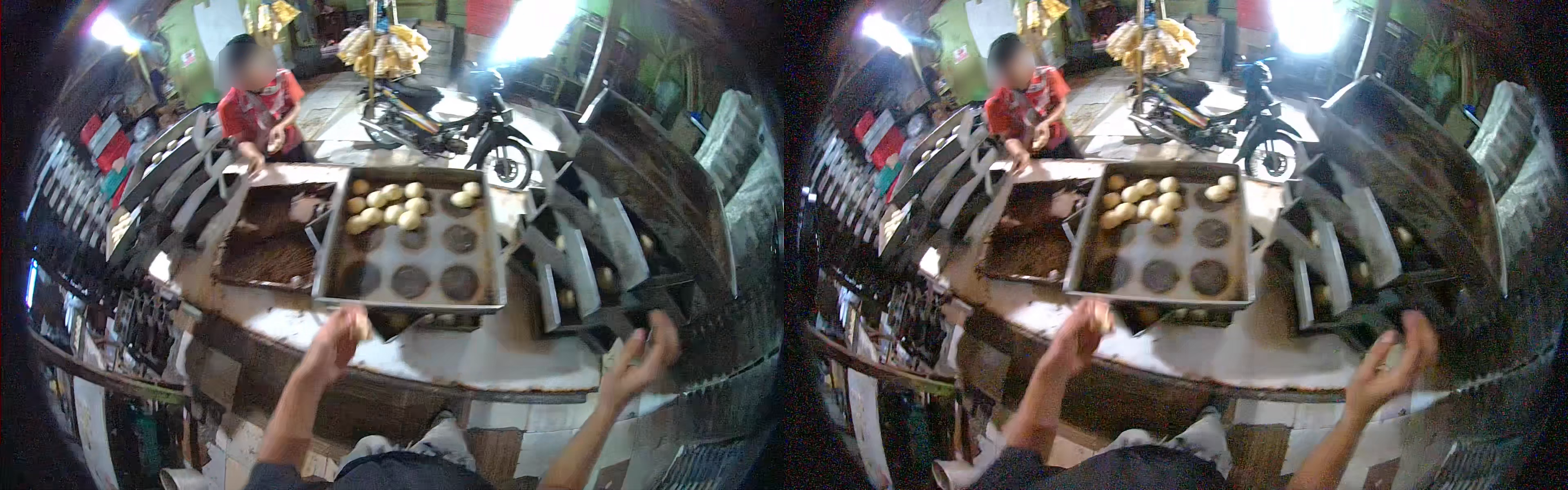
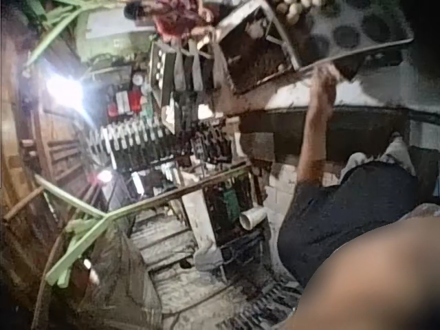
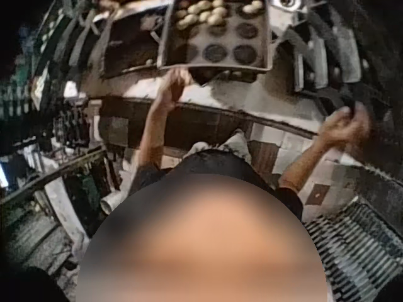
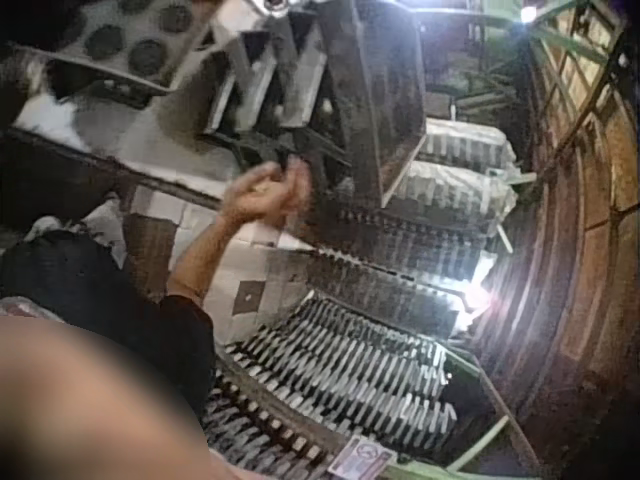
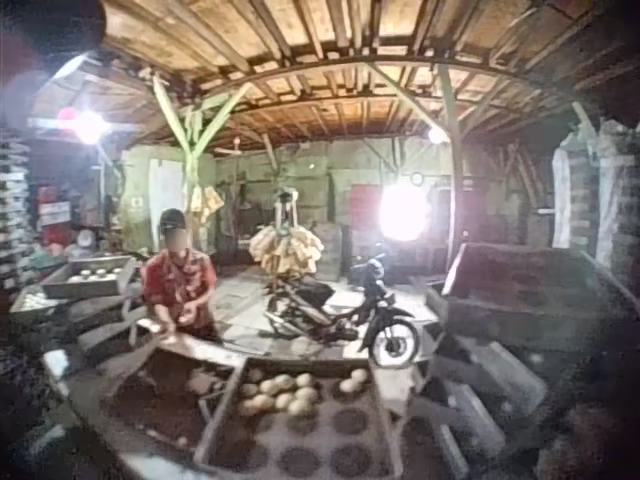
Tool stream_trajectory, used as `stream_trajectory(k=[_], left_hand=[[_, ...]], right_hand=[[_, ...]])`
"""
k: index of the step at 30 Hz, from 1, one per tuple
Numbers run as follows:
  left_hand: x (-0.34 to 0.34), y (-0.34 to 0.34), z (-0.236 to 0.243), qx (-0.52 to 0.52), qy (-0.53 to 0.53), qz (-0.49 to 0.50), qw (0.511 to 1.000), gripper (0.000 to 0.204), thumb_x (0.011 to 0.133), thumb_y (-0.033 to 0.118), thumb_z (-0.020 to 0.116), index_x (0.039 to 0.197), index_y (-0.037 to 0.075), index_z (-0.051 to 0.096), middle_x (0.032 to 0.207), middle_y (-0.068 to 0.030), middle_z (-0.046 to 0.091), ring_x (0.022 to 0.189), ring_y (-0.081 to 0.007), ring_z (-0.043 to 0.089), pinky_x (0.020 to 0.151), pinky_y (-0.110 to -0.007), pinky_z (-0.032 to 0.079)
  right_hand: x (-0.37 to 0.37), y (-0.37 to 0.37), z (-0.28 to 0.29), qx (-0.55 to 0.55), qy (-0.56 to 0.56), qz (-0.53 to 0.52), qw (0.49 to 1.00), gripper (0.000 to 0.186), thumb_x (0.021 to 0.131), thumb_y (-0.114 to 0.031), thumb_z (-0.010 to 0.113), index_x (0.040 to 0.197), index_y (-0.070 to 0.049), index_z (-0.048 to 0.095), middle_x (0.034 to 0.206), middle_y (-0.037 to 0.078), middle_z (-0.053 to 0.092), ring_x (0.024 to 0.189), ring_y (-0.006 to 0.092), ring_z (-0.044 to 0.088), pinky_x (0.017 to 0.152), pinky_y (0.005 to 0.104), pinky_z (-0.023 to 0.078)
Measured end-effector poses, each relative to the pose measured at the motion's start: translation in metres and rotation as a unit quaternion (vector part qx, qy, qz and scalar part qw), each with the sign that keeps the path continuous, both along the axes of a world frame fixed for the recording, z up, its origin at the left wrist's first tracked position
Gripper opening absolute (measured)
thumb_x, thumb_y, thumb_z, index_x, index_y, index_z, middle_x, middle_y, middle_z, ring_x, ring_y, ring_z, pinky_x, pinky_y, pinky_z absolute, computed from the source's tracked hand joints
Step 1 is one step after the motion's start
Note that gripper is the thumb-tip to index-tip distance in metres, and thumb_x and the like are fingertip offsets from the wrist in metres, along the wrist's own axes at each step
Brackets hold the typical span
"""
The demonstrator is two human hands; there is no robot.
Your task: Filling dough balls with chocolate and placing them onto baking trays.
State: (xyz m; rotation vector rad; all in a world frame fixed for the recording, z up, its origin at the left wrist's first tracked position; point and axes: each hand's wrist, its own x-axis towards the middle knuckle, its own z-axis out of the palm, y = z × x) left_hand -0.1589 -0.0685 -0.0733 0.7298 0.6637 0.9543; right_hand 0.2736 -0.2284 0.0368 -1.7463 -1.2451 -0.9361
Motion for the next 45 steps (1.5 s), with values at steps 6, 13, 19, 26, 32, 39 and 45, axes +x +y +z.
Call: stream_trajectory(k=[6, 13, 19, 26, 32, 39, 45], left_hand=[[-0.184, -0.213, -0.133, -0.267, 0.094, 0.276, 0.919, 0.038, 0.097, -0.003, 0.059, 0.133, 0.006, 0.054, 0.114, -0.0161, 0.066, 0.092, -0.0246, 0.066, 0.079, -0.033, 0.057], [-0.240, -0.177, -0.116, -0.212, -0.026, 0.247, 0.945, 0.024, 0.104, 0.013, 0.060, 0.125, 0.004, 0.055, 0.094, -0.0049, 0.064, 0.074, -0.0146, 0.055, 0.066, -0.031, 0.048], [-0.217, -0.054, -0.058, -0.072, 0.077, 0.124, 0.987, 0.029, 0.103, 0.020, 0.064, 0.124, 0.000, 0.062, 0.095, -0.0011, 0.066, 0.076, -0.0057, 0.055, 0.063, -0.020, 0.045], [-0.220, -0.052, -0.101, -0.147, 0.186, 0.195, 0.952, 0.030, 0.105, 0.022, 0.059, 0.122, -0.001, 0.068, 0.102, -0.0036, 0.068, 0.089, -0.0123, 0.062, 0.077, -0.027, 0.052], [-0.242, -0.070, -0.105, -0.200, 0.040, 0.349, 0.915, 0.039, 0.106, 0.024, 0.056, 0.129, -0.007, 0.059, 0.121, -0.0151, 0.069, 0.110, -0.0264, 0.068, 0.098, -0.044, 0.055], [-0.245, -0.036, -0.135, -0.270, 0.044, 0.213, 0.938, 0.037, 0.106, 0.030, 0.052, 0.125, 0.000, 0.062, 0.114, -0.0124, 0.070, 0.104, -0.0270, 0.068, 0.096, -0.043, 0.054], [-0.271, 0.041, -0.103, -0.258, 0.080, 0.141, 0.952, 0.031, 0.104, 0.034, 0.060, 0.118, 0.007, 0.064, 0.104, -0.0029, 0.067, 0.088, -0.0129, 0.062, 0.075, -0.028, 0.049]], right_hand=[[-0.216, 0.003, -0.111, -0.188, 0.413, 0.146, 0.879, 0.012, 0.092, -0.004, 0.062, 0.099, -0.001, 0.070, 0.108, 0.013, 0.069, 0.100, 0.0290, 0.065, 0.094, 0.0400, 0.050], [-0.422, 0.043, -0.109, -0.302, 0.283, 0.507, 0.756, 0.012, 0.087, -0.005, 0.070, 0.098, 0.000, 0.072, 0.102, 0.016, 0.071, 0.099, 0.0344, 0.066, 0.090, 0.0423, 0.052], [-0.511, 0.128, -0.111, -0.178, 0.195, 0.549, 0.793, 0.010, 0.089, -0.007, 0.065, 0.091, 0.002, 0.069, 0.096, 0.017, 0.066, 0.092, 0.0362, 0.061, 0.084, 0.0457, 0.050], [-0.499, 0.196, -0.238, -0.263, 0.165, 0.624, 0.717, 0.028, 0.092, -0.026, 0.061, 0.098, 0.001, 0.067, 0.105, 0.019, 0.064, 0.108, 0.0396, 0.058, 0.098, 0.0485, 0.045], [-0.517, 0.226, -0.265, -0.314, 0.302, 0.386, 0.813, 0.057, 0.082, -0.005, 0.067, 0.134, 0.000, 0.044, 0.135, 0.031, 0.046, 0.129, 0.0462, 0.044, 0.112, 0.0523, 0.036], [-0.522, 0.265, -0.230, -0.334, 0.496, 0.409, 0.689, 0.022, 0.100, -0.003, 0.052, 0.122, 0.001, 0.055, 0.104, 0.022, 0.067, 0.101, 0.0363, 0.067, 0.087, 0.0444, 0.052], [-0.578, 0.411, -0.236, -0.335, 0.310, 0.352, 0.817, 0.014, 0.094, 0.001, 0.052, 0.106, 0.004, 0.057, 0.102, 0.030, 0.065, 0.097, 0.0494, 0.063, 0.083, 0.0527, 0.051]])
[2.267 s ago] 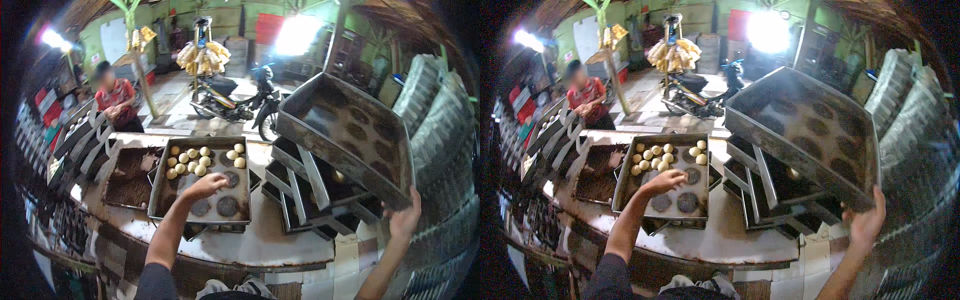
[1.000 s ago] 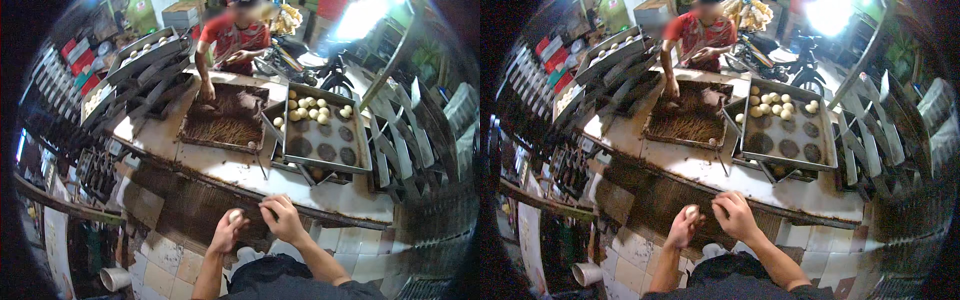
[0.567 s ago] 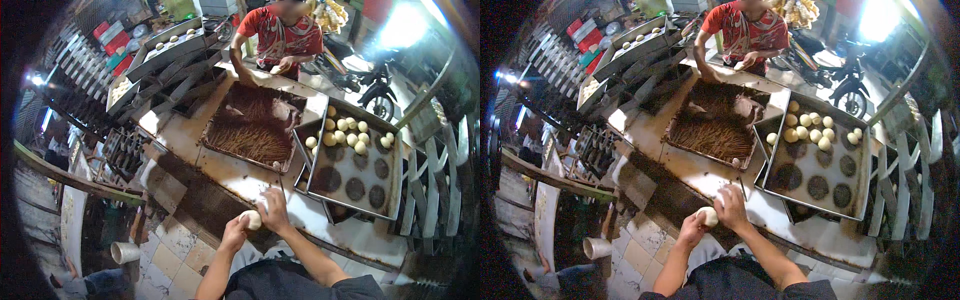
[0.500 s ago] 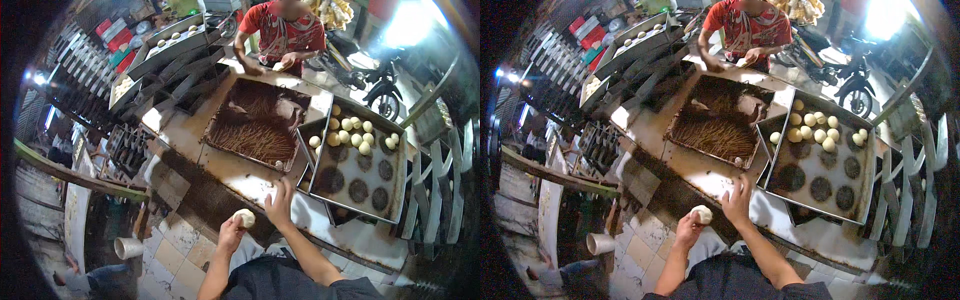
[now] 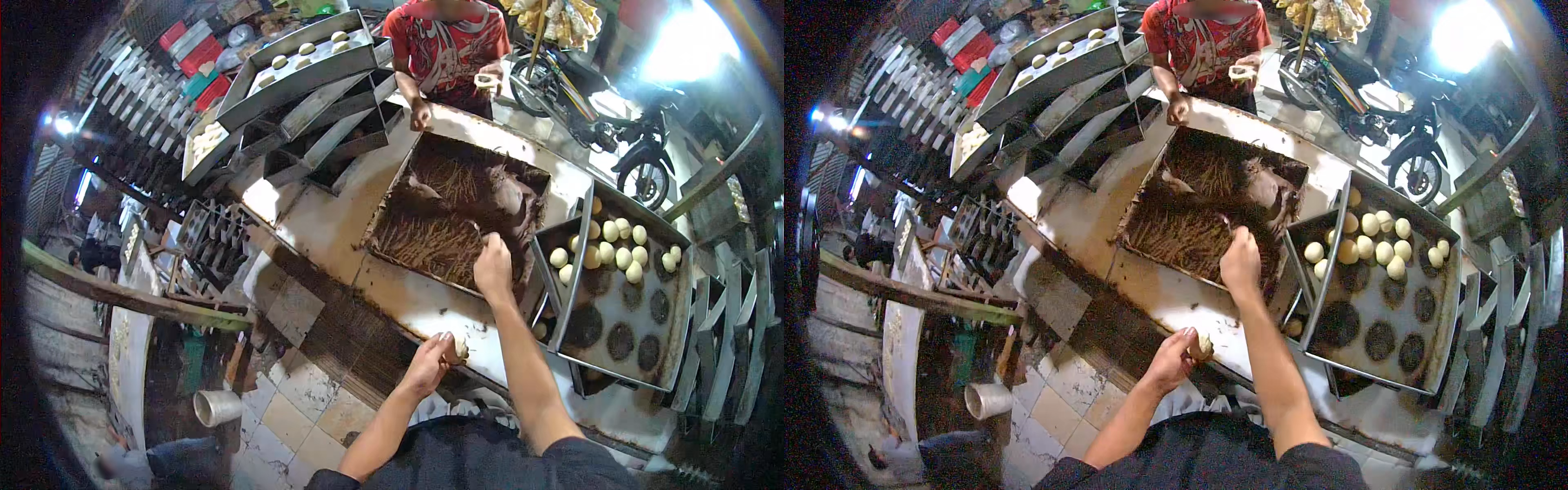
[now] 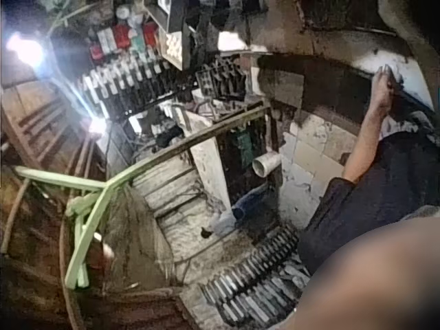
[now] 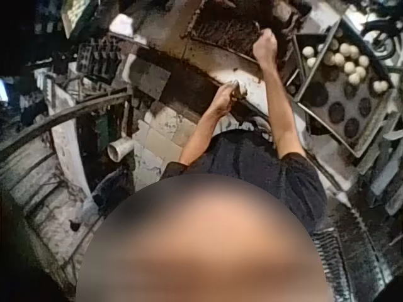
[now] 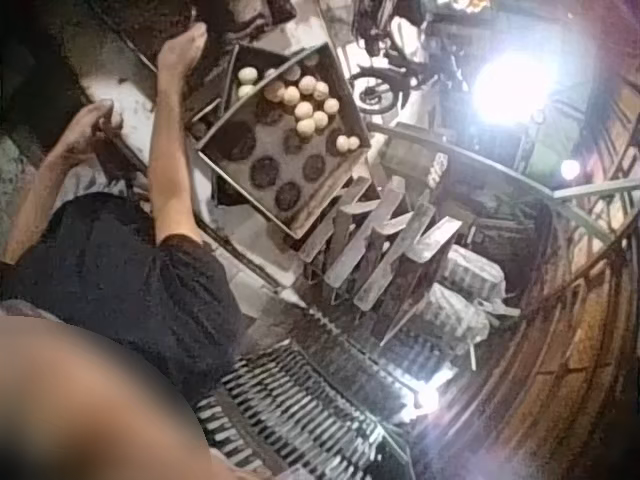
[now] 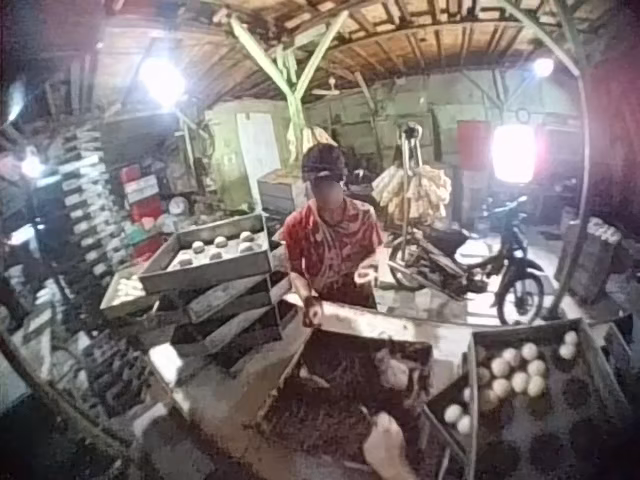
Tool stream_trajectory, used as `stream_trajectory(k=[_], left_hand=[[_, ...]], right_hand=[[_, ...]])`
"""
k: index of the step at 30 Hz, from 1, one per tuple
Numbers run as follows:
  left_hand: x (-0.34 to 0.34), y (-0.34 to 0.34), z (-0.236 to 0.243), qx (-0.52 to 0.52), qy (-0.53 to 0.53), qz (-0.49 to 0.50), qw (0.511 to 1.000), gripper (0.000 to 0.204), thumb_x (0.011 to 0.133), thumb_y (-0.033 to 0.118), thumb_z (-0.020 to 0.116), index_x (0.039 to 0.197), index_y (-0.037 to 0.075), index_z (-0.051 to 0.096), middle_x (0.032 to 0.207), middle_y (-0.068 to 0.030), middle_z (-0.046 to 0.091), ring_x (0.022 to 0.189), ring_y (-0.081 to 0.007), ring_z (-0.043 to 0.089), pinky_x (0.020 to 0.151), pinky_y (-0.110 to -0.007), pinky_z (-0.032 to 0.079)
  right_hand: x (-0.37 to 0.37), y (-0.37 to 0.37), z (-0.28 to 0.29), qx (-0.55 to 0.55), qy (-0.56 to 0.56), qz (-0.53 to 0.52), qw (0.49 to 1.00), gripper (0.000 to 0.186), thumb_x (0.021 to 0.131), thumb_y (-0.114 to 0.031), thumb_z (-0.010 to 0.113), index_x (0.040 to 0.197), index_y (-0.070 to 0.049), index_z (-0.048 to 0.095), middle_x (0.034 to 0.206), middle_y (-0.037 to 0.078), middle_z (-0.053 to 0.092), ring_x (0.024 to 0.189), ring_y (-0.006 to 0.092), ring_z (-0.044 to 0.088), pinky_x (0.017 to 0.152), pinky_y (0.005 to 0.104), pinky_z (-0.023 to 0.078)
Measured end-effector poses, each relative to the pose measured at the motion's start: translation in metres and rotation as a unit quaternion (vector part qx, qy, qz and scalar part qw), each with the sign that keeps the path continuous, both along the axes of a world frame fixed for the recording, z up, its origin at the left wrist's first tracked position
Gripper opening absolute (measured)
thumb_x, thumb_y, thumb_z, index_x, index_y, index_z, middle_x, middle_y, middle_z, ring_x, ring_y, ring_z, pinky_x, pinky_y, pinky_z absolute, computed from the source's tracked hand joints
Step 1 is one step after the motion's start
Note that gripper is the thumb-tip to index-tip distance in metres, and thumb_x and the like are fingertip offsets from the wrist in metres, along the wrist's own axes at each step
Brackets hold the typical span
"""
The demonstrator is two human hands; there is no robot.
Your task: Filling dough balls with chocolate and placing them onto baking trays.
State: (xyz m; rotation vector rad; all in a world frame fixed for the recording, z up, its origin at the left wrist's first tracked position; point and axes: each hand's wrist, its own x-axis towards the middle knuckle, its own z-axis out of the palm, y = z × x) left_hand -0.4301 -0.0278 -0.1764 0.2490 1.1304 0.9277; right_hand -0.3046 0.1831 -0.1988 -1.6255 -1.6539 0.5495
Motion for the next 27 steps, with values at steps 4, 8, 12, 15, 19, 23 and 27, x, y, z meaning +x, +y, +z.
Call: stream_trajectory(k=[4, 8, 12, 15, 19, 23, 27], left_hand=[[-0.074, 0.014, 0.034, 0.131, 0.039, 0.017, 0.990, 0.025, 0.107, 0.020, 0.057, 0.119, -0.001, 0.061, 0.110, -0.0054, 0.068, 0.101, -0.0137, 0.065, 0.091, -0.029, 0.052], [-0.174, 0.011, 0.005, 0.103, -0.001, 0.082, 0.991, 0.022, 0.106, 0.017, 0.056, 0.118, -0.001, 0.061, 0.110, -0.0108, 0.069, 0.102, -0.0206, 0.069, 0.092, -0.036, 0.057], [-0.243, 0.034, -0.004, 0.081, 0.030, 0.078, 0.993, 0.020, 0.106, 0.018, 0.055, 0.115, 0.001, 0.063, 0.104, -0.0090, 0.071, 0.096, -0.0183, 0.069, 0.086, -0.033, 0.056], [-0.250, 0.071, -0.003, 0.127, 0.028, -0.005, 0.991, 0.027, 0.107, 0.020, 0.054, 0.117, -0.003, 0.064, 0.109, -0.0089, 0.071, 0.099, -0.0174, 0.068, 0.091, -0.033, 0.054], [-0.202, 0.110, -0.002, 0.175, 0.010, -0.077, 0.982, 0.034, 0.107, 0.020, 0.054, 0.126, -0.006, 0.063, 0.114, -0.0098, 0.071, 0.103, -0.0162, 0.066, 0.094, -0.032, 0.052], [-0.141, 0.114, -0.016, 0.122, 0.071, -0.044, 0.989, 0.029, 0.100, 0.014, 0.066, 0.122, -0.005, 0.067, 0.109, -0.0073, 0.072, 0.095, -0.0126, 0.066, 0.082, -0.029, 0.055], [-0.072, 0.110, 0.011, 0.096, 0.006, -0.041, 0.995, 0.028, 0.104, 0.020, 0.061, 0.120, -0.002, 0.067, 0.109, -0.0092, 0.072, 0.093, -0.0175, 0.069, 0.087, -0.034, 0.057]], right_hand=[[-0.033, 0.047, -0.012, -0.058, -0.095, 0.002, 0.994, 0.017, 0.094, -0.002, 0.046, 0.109, 0.002, 0.051, 0.108, 0.030, 0.061, 0.101, 0.0513, 0.062, 0.085, 0.0573, 0.051], [-0.052, 0.047, -0.037, -0.098, -0.159, 0.033, 0.982, 0.013, 0.096, -0.006, 0.045, 0.104, 0.002, 0.052, 0.103, 0.030, 0.061, 0.100, 0.0537, 0.061, 0.083, 0.0588, 0.049], [-0.066, 0.064, -0.020, -0.057, -0.122, -0.069, 0.988, 0.011, 0.086, 0.000, 0.056, 0.097, 0.001, 0.055, 0.091, 0.030, 0.065, 0.097, 0.0492, 0.066, 0.078, 0.0543, 0.052], [-0.055, 0.072, -0.029, -0.064, -0.183, -0.085, 0.977, 0.016, 0.084, 0.000, 0.058, 0.100, 0.001, 0.060, 0.091, 0.030, 0.067, 0.095, 0.0505, 0.066, 0.078, 0.0516, 0.053], [-0.014, 0.048, -0.040, -0.087, -0.160, 0.060, 0.981, 0.016, 0.091, -0.003, 0.062, 0.104, 0.003, 0.057, 0.097, 0.024, 0.069, 0.097, 0.0438, 0.069, 0.078, 0.0503, 0.055], [-0.063, -0.032, 0.030, -0.263, 0.299, 0.076, 0.914, 0.011, 0.096, -0.002, 0.065, 0.104, 0.004, 0.062, 0.086, 0.010, 0.068, 0.073, 0.0134, 0.062, 0.063, 0.0292, 0.052], [-0.054, -0.108, 0.064, -0.165, 0.366, 0.009, 0.916, 0.008, 0.098, -0.004, 0.067, 0.095, 0.001, 0.061, 0.083, 0.003, 0.062, 0.066, 0.0071, 0.051, 0.060, 0.0232, 0.044]])
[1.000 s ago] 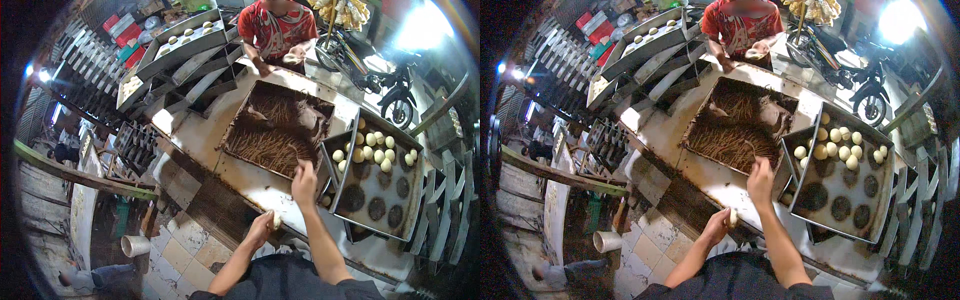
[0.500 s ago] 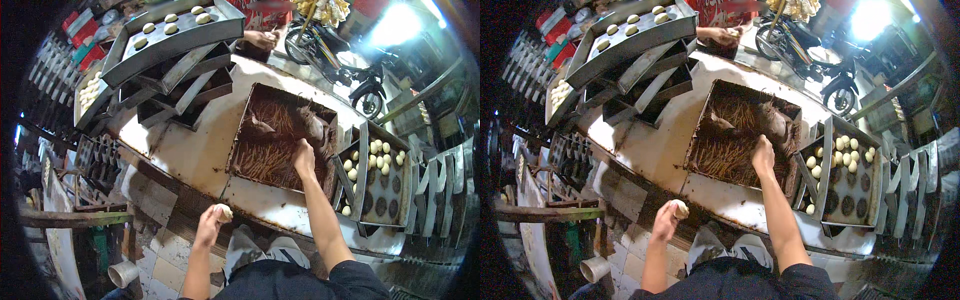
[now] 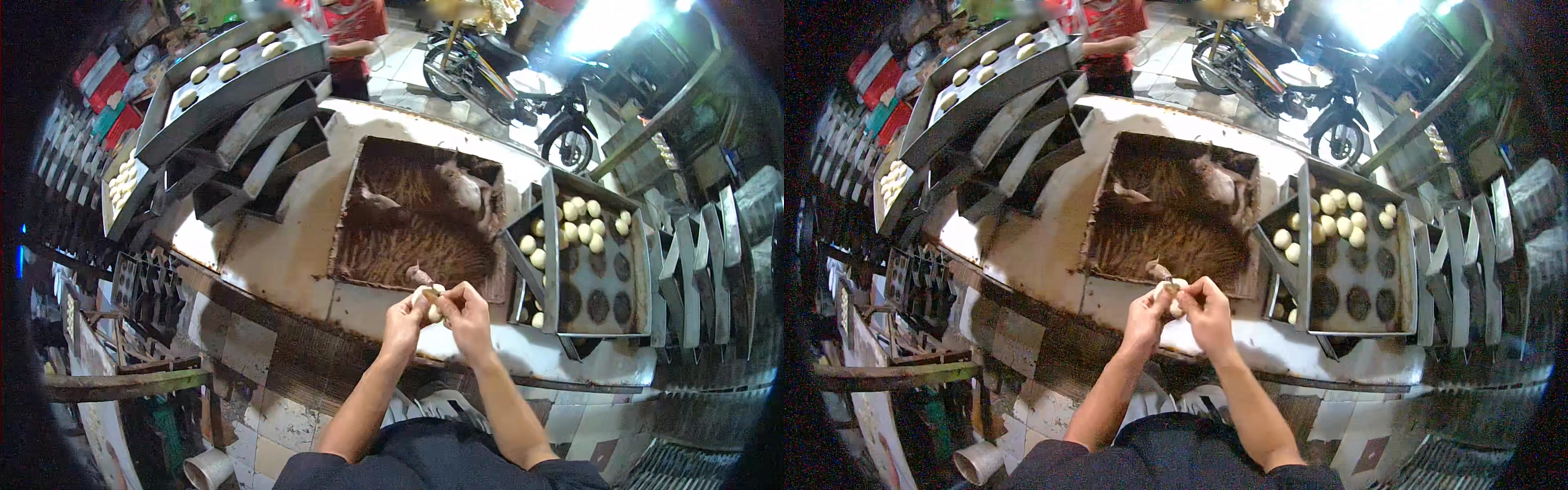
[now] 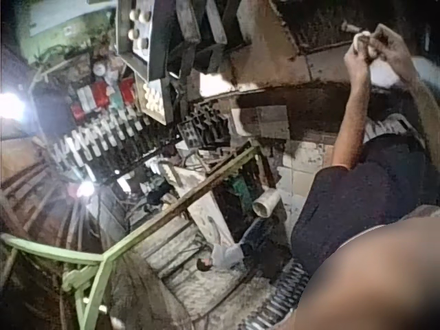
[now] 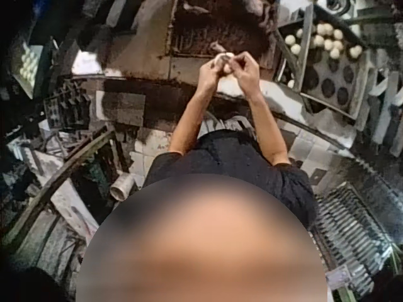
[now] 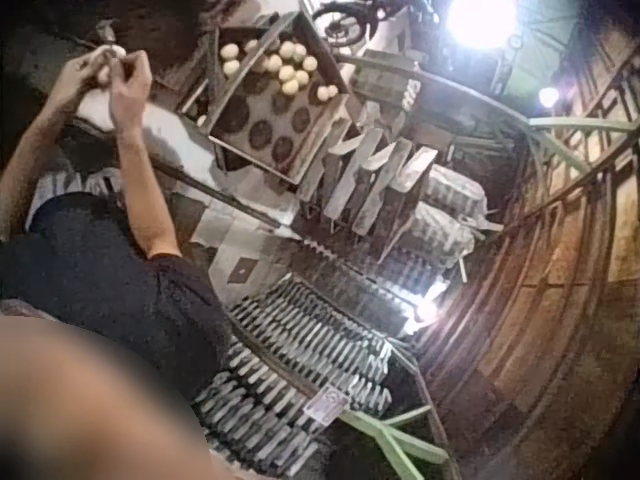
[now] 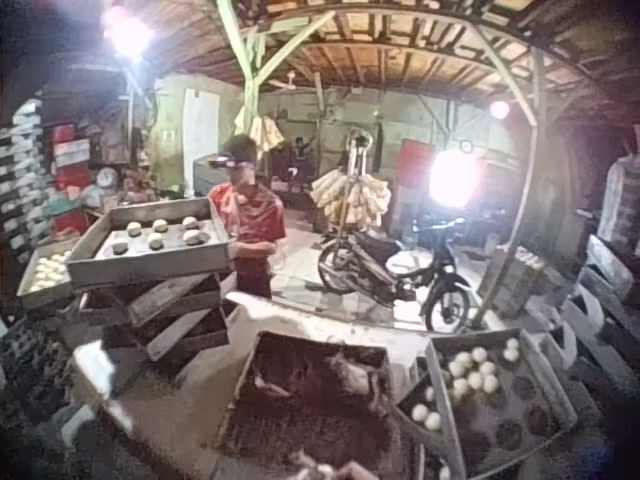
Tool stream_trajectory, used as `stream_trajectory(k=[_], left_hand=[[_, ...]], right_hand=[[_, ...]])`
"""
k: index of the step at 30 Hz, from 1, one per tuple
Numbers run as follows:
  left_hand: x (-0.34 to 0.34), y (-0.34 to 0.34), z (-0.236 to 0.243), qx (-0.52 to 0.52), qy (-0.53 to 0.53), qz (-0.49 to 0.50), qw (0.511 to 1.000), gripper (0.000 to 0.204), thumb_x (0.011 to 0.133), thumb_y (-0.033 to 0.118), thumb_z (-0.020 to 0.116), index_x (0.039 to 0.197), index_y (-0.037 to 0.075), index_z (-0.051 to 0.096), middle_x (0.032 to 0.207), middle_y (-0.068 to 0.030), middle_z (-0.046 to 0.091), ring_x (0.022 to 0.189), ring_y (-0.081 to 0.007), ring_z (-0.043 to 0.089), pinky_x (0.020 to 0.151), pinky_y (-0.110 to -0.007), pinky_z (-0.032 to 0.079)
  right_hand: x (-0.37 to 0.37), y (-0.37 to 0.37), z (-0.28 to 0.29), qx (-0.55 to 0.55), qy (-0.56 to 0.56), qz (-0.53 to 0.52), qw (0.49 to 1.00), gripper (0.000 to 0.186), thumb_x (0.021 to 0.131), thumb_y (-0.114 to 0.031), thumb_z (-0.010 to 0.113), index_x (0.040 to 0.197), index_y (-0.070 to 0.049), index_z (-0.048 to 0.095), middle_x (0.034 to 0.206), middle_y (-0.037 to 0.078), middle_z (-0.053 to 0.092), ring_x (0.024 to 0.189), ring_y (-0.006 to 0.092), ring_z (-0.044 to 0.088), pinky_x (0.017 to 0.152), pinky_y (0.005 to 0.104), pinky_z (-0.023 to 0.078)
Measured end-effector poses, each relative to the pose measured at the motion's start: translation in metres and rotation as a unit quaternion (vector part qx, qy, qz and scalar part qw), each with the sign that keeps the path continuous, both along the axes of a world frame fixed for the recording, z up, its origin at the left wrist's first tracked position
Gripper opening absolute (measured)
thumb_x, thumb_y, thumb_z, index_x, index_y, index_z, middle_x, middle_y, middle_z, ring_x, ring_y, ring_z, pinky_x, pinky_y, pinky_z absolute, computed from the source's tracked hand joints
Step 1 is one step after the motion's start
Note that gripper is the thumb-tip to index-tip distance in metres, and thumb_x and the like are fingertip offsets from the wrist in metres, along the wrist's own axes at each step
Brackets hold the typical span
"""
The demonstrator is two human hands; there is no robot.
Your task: Filling dough balls with chocolate and placing them onto baking trays.
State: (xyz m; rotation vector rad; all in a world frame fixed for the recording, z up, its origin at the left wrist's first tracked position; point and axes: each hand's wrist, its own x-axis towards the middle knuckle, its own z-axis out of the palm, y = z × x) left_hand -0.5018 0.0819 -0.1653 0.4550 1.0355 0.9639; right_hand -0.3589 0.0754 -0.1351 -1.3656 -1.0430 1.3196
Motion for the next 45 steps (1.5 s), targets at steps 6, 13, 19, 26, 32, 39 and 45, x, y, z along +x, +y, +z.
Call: stream_trajectory(k=[6, 13, 19, 26, 32, 39, 45], left_hand=[[0.038, -0.022, 0.025, 0.041, -0.153, 0.156, 0.975, 0.052, 0.114, 0.037, 0.027, 0.130, -0.004, 0.056, 0.121, -0.0188, 0.067, 0.109, -0.0308, 0.067, 0.101, -0.046, 0.054], [0.083, -0.087, 0.051, 0.098, -0.075, 0.088, 0.988, 0.038, 0.097, 0.003, 0.061, 0.133, -0.004, 0.051, 0.124, -0.0153, 0.063, 0.116, -0.0258, 0.064, 0.102, -0.045, 0.055], [0.079, -0.182, 0.097, 0.198, 0.019, 0.023, 0.980, 0.053, 0.100, 0.009, 0.065, 0.147, 0.003, 0.041, 0.135, -0.0112, 0.059, 0.123, -0.0227, 0.061, 0.105, -0.041, 0.053], [0.051, -0.261, 0.121, 0.223, 0.193, 0.091, 0.951, 0.032, 0.112, 0.025, 0.041, 0.133, 0.003, 0.052, 0.109, -0.0037, 0.061, 0.085, -0.0083, 0.057, 0.068, -0.026, 0.053], [0.067, -0.330, 0.096, 0.278, -0.031, 0.193, 0.940, 0.026, 0.102, 0.023, 0.066, 0.118, 0.004, 0.059, 0.104, -0.0028, 0.056, 0.097, -0.0112, 0.059, 0.084, -0.026, 0.051], [0.094, -0.380, 0.096, 0.343, 0.118, 0.135, 0.922, 0.023, 0.105, 0.012, 0.058, 0.119, -0.003, 0.069, 0.119, -0.0116, 0.071, 0.109, -0.0173, 0.066, 0.096, -0.031, 0.052], [0.174, -0.398, 0.111, 0.366, 0.154, 0.041, 0.917, 0.028, 0.105, 0.015, 0.059, 0.126, -0.002, 0.068, 0.122, -0.0133, 0.071, 0.110, -0.0197, 0.067, 0.096, -0.032, 0.053]], right_hand=[[0.053, -0.063, -0.011, 0.207, -0.180, -0.062, 0.960, 0.010, 0.092, 0.000, 0.068, 0.086, 0.002, 0.061, 0.078, 0.013, 0.063, 0.066, 0.0227, 0.060, 0.060, 0.0348, 0.048], [0.120, -0.077, -0.084, 0.139, -0.340, -0.049, 0.929, 0.028, 0.093, -0.010, 0.067, 0.119, 0.000, 0.065, 0.115, 0.022, 0.065, 0.105, 0.0404, 0.064, 0.090, 0.0446, 0.052], [0.112, -0.122, 0.051, 0.101, 0.172, 0.188, 0.962, 0.046, 0.088, -0.013, 0.077, 0.129, 0.003, 0.066, 0.126, 0.009, 0.065, 0.122, 0.0217, 0.059, 0.105, 0.0354, 0.046], [0.076, -0.211, 0.083, 0.264, 0.059, 0.232, 0.934, 0.023, 0.090, 0.004, 0.071, 0.113, 0.002, 0.073, 0.112, 0.009, 0.070, 0.102, 0.0171, 0.066, 0.090, 0.0283, 0.052], [0.064, -0.290, 0.090, 0.105, 0.119, 0.178, 0.971, 0.023, 0.091, -0.001, 0.074, 0.113, 0.000, 0.067, 0.095, 0.003, 0.069, 0.080, 0.0095, 0.063, 0.073, 0.0241, 0.052], [0.101, -0.357, 0.102, 0.186, 0.036, 0.133, 0.973, 0.012, 0.089, 0.002, 0.075, 0.101, 0.004, 0.073, 0.106, 0.007, 0.066, 0.095, 0.0129, 0.066, 0.081, 0.0270, 0.057], [0.183, -0.383, 0.107, 0.135, 0.096, 0.038, 0.986, 0.017, 0.091, 0.005, 0.072, 0.107, 0.003, 0.070, 0.102, 0.005, 0.069, 0.089, 0.0123, 0.067, 0.082, 0.0265, 0.057]])
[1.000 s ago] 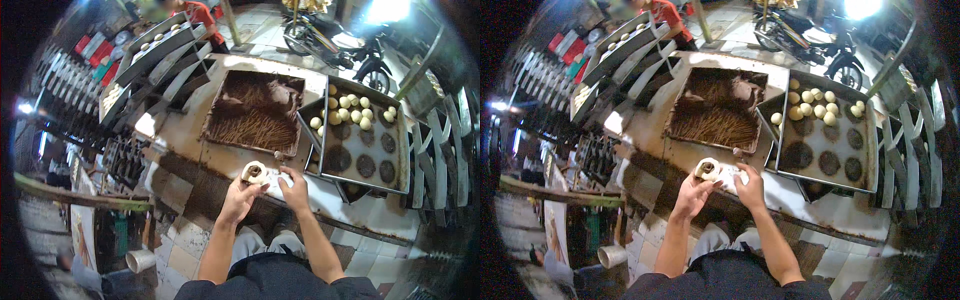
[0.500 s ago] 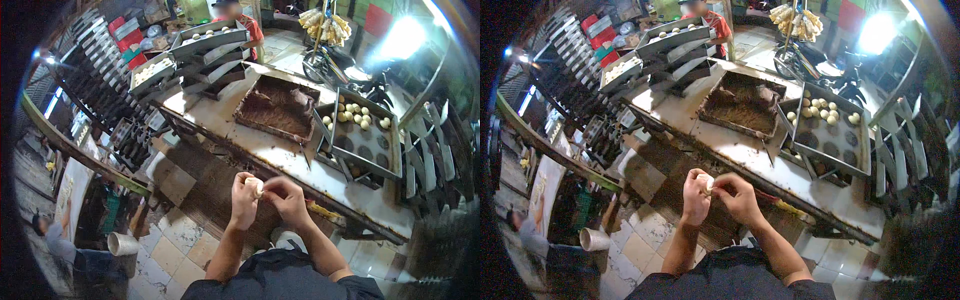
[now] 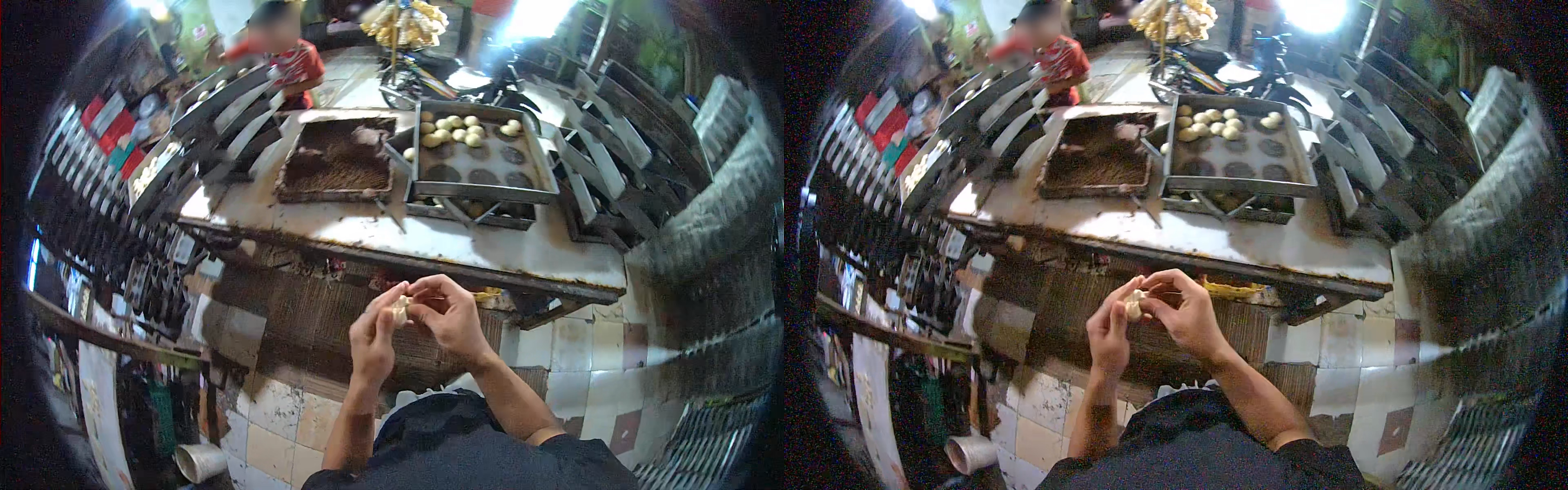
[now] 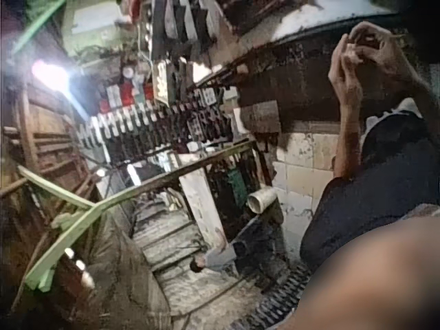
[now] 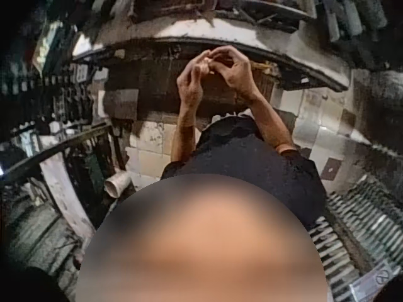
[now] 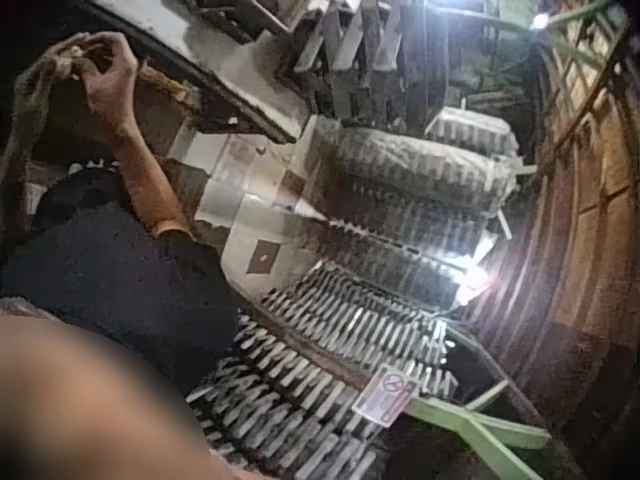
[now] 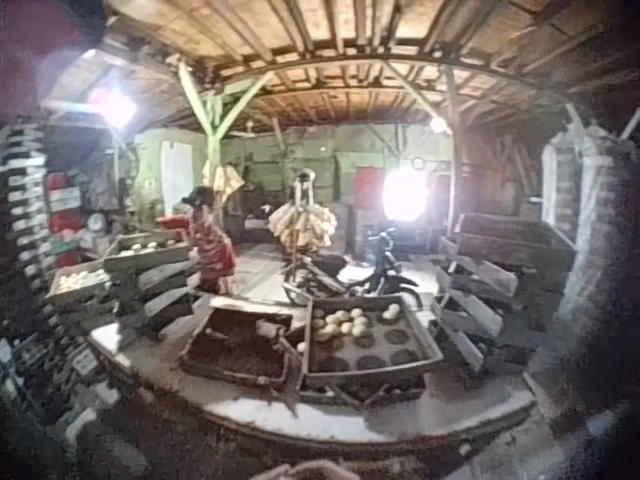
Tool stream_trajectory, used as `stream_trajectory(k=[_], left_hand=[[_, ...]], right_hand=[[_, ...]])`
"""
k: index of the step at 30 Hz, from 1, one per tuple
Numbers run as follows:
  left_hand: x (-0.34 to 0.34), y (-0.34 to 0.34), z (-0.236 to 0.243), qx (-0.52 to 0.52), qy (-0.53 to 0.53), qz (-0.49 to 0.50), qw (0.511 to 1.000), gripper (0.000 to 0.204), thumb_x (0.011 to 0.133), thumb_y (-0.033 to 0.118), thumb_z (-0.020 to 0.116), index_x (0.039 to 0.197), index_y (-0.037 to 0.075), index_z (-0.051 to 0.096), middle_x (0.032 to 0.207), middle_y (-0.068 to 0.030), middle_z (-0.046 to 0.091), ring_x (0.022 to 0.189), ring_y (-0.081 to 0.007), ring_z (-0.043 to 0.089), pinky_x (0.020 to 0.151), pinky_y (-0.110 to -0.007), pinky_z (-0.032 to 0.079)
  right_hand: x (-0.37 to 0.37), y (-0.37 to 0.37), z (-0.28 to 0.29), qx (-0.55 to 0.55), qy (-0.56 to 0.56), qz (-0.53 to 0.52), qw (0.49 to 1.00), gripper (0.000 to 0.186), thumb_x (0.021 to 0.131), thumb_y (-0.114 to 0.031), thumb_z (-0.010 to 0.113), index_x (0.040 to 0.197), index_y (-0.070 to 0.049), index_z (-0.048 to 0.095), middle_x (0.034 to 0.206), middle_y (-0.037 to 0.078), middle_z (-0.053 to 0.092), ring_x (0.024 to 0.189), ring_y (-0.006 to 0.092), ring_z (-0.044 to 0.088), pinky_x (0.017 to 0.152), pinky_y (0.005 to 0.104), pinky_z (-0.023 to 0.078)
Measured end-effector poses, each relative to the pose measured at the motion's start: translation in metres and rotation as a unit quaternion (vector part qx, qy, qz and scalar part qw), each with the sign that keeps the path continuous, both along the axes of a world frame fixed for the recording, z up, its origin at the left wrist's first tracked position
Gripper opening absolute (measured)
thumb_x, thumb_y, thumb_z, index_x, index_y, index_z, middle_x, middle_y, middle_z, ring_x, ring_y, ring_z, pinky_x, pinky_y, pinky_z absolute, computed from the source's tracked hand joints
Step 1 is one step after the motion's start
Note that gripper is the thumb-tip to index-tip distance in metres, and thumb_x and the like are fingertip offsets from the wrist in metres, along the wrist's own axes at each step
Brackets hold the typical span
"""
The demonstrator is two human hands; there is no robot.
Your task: Filling dough balls with chocolate and placing them onto baking trays.
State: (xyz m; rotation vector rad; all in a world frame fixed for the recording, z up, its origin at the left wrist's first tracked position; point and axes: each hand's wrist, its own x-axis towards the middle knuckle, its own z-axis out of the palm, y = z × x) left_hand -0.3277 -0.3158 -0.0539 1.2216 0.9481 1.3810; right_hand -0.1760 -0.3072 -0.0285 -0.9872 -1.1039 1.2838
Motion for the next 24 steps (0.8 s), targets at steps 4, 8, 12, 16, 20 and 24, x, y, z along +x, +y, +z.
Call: stream_trajectory(k=[4, 8, 12, 16, 20, 24], left_hand=[[0.096, 0.008, 0.004, 0.138, 0.161, -0.012, 0.977, 0.029, 0.103, 0.013, 0.061, 0.126, -0.002, 0.068, 0.121, -0.0156, 0.073, 0.110, -0.0256, 0.070, 0.097, -0.035, 0.053], [0.185, 0.033, -0.022, 0.100, 0.202, -0.061, 0.972, 0.026, 0.107, 0.016, 0.052, 0.117, 0.000, 0.070, 0.105, -0.0097, 0.075, 0.093, -0.0139, 0.069, 0.083, -0.029, 0.054], [0.267, 0.038, -0.018, 0.034, 0.216, -0.260, 0.941, 0.040, 0.112, 0.028, 0.040, 0.113, -0.005, 0.063, 0.091, -0.0178, 0.065, 0.084, -0.0207, 0.061, 0.079, -0.035, 0.050], [0.305, 0.057, 0.006, -0.037, 0.226, -0.320, 0.919, 0.036, 0.112, 0.027, 0.040, 0.114, -0.004, 0.058, 0.094, -0.0202, 0.065, 0.087, -0.0279, 0.063, 0.082, -0.039, 0.050], [0.331, 0.083, 0.036, 0.041, 0.305, -0.361, 0.880, 0.029, 0.111, 0.023, 0.042, 0.112, -0.003, 0.055, 0.093, -0.0227, 0.063, 0.087, -0.0388, 0.062, 0.081, -0.041, 0.050], [0.356, 0.130, 0.046, 0.338, 0.348, -0.205, 0.850, 0.017, 0.102, 0.013, 0.052, 0.109, -0.002, 0.056, 0.090, -0.0185, 0.061, 0.098, -0.0428, 0.057, 0.093, -0.048, 0.041]], right_hand=[[0.106, -0.006, -0.031, 0.038, -0.080, -0.043, 0.995, 0.014, 0.091, 0.000, 0.074, 0.105, 0.002, 0.070, 0.099, 0.006, 0.071, 0.088, 0.0111, 0.068, 0.077, 0.0272, 0.056], [0.185, -0.027, -0.019, 0.126, -0.255, -0.148, 0.947, 0.012, 0.088, 0.001, 0.074, 0.100, 0.002, 0.073, 0.098, 0.010, 0.073, 0.089, 0.0155, 0.070, 0.078, 0.0293, 0.056], [0.266, -0.035, -0.054, -0.024, -0.118, -0.194, 0.973, 0.016, 0.087, -0.003, 0.076, 0.103, -0.002, 0.076, 0.100, 0.008, 0.073, 0.092, 0.0167, 0.070, 0.078, 0.0321, 0.056], [0.322, -0.028, -0.046, 0.012, -0.063, -0.142, 0.988, 0.016, 0.088, -0.003, 0.078, 0.104, -0.003, 0.075, 0.102, 0.002, 0.060, 0.097, 0.0121, 0.058, 0.082, 0.0255, 0.049], [0.343, 0.006, -0.051, 0.015, 0.021, -0.122, 0.992, 0.022, 0.091, -0.003, 0.075, 0.112, -0.006, 0.070, 0.108, 0.001, 0.054, 0.100, 0.0126, 0.055, 0.092, 0.0277, 0.046], [0.324, 0.040, -0.006, -0.066, 0.362, -0.142, 0.919, 0.046, 0.101, -0.019, 0.068, 0.140, -0.006, 0.048, 0.121, 0.005, 0.059, 0.110, 0.0149, 0.059, 0.098, 0.0313, 0.049]])
